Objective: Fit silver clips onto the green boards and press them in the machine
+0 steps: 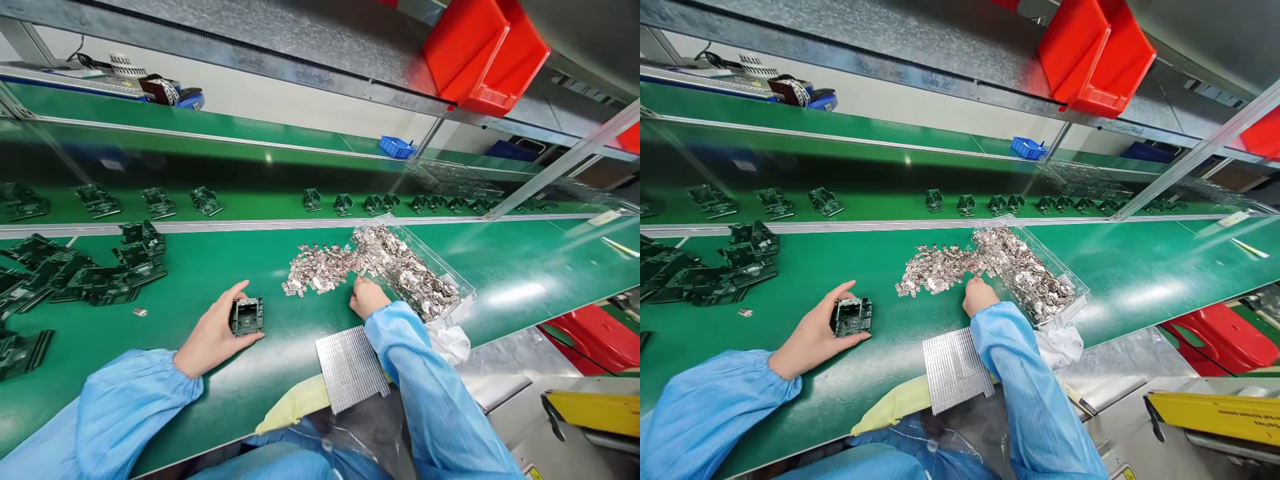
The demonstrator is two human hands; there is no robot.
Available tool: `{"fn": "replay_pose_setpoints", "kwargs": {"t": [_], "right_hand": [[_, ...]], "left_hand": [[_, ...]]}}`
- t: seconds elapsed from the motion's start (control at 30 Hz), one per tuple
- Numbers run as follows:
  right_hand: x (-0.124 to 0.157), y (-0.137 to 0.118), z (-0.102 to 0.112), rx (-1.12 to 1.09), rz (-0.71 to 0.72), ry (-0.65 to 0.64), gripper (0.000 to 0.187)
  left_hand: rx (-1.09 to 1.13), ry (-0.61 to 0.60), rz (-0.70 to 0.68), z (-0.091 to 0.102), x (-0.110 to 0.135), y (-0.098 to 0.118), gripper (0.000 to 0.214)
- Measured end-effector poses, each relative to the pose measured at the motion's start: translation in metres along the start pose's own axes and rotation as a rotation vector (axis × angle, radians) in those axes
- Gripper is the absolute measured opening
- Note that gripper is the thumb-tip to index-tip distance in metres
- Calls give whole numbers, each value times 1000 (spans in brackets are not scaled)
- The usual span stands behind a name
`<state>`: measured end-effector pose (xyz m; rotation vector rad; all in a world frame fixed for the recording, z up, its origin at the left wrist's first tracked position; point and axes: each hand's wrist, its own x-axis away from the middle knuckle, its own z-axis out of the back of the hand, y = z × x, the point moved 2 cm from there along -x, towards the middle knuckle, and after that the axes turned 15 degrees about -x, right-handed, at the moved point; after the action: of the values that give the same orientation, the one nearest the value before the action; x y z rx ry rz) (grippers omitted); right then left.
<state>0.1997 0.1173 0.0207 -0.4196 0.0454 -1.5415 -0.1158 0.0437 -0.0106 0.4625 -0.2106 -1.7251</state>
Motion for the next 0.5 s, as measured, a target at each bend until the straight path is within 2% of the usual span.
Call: {"fn": "replay_pose_setpoints", "kwargs": {"t": [0.1, 0.2, 0.33, 0.4, 0.5], "right_hand": [[2, 1, -1, -27, -30, 43, 23], [8, 8, 4, -109, -34, 120, 21], [41, 20, 14, -282, -5, 247, 22], [70, 21, 16, -525, 41, 318, 21], [116, 15, 11, -1094, 123, 441, 23]], "left_hand": [[62, 52, -25, -2, -2, 7, 71], [87, 36, -98, -4, -5, 16, 60], [144, -34, -71, -3, -11, 20, 59], [191, -75, -38, -2, -13, 19, 56], [310, -174, 1, -2, -14, 18, 62]]}}
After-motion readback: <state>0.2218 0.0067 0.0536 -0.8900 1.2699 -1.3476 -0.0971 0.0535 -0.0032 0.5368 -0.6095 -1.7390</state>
